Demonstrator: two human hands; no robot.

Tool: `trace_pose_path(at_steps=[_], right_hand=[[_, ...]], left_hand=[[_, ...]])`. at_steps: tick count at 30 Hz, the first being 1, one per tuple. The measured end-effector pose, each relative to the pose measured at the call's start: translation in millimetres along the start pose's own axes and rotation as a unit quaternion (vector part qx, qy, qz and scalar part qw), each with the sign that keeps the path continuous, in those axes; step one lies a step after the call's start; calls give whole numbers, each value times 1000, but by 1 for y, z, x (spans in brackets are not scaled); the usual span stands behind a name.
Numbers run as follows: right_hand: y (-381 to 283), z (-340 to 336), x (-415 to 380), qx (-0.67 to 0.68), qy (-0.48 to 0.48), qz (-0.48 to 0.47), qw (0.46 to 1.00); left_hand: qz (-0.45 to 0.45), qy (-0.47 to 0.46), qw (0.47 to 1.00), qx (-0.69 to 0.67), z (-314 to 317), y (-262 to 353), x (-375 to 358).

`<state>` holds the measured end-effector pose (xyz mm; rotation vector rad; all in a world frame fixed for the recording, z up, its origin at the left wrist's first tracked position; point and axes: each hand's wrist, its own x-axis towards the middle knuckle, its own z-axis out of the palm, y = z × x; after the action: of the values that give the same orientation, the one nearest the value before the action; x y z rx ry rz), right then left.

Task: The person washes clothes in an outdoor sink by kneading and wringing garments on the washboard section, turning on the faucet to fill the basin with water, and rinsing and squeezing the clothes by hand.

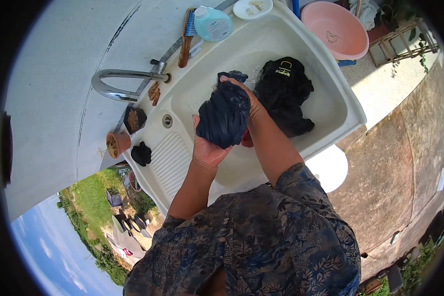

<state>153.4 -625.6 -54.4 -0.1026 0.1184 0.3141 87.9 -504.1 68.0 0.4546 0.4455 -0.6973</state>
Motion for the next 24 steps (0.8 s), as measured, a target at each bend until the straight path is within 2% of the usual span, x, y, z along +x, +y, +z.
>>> trace_pose_path(at_steps=[2, 3, 4, 5, 6, 7, 8, 9, 10, 12, 13, 14, 15, 16, 17, 18, 19, 20, 22, 24], right_hand=[[-21, 28, -4, -68, 180, 123, 973], [-20, 5, 3, -330, 67, 38, 941], [-25, 10, 4, -330, 69, 41, 940], [-29, 16, 5, -630, 43, 6, 776], [-31, 21, 9, -854, 8, -30, 520], [-28, 21, 17, -854, 4, -28, 520], [-23, 21, 25, -805, 98, 40, 584], [-15, 18, 29, -739, 191, 110, 636], [-6, 12, 28, -738, 192, 114, 637], [3, 8, 26, -730, 258, 24, 632], [6, 9, 26, -730, 261, 20, 631], [14, 8, 20, -682, 242, -10, 690], [23, 9, 12, -626, 222, -39, 746], [30, 11, 6, -624, 227, -37, 747], [33, 14, 3, -645, 179, -30, 742], [35, 21, -2, -665, 128, -24, 735], [34, 37, -9, -694, 125, -8, 709], [34, 36, -6, -695, 127, -14, 707], [46, 33, -6, -669, 207, -61, 711], [47, 34, -4, -652, 231, -97, 716]], left_hand=[[-32, 37, 998, 38, -5, 6, -1], [-68, 10, 985, 158, -7, 14, 1], [-103, -18, 956, 275, -9, 21, 6], [-114, -11, 928, 353, -12, 27, 14], [-113, -9, 930, 351, -21, 29, 24], [-87, 19, 832, 548, -29, 31, 33], [-61, 45, 692, 718, -37, 32, 44], [-60, 42, 565, 822, -22, 33, 50], [-63, 42, 566, 821, -27, 28, 50], [67, 117, 499, 856, -41, 20, 57], [102, 89, 493, 860, -47, 23, 59], [100, 86, 493, 860, -54, 32, 60], [32, 74, 501, 862, -53, 44, 57], [-37, 60, 506, 859, -41, 48, 52], [-31, 120, 437, 891, -28, 46, 45], [-31, 118, 435, 892, -23, 47, 39], [-16, 132, 428, 894, -20, 51, 33], [2, 146, 421, 895, -17, 56, 32], [-31, 144, 410, 900, -23, 63, 24], [158, 118, 587, 785, -39, 65, 9]])
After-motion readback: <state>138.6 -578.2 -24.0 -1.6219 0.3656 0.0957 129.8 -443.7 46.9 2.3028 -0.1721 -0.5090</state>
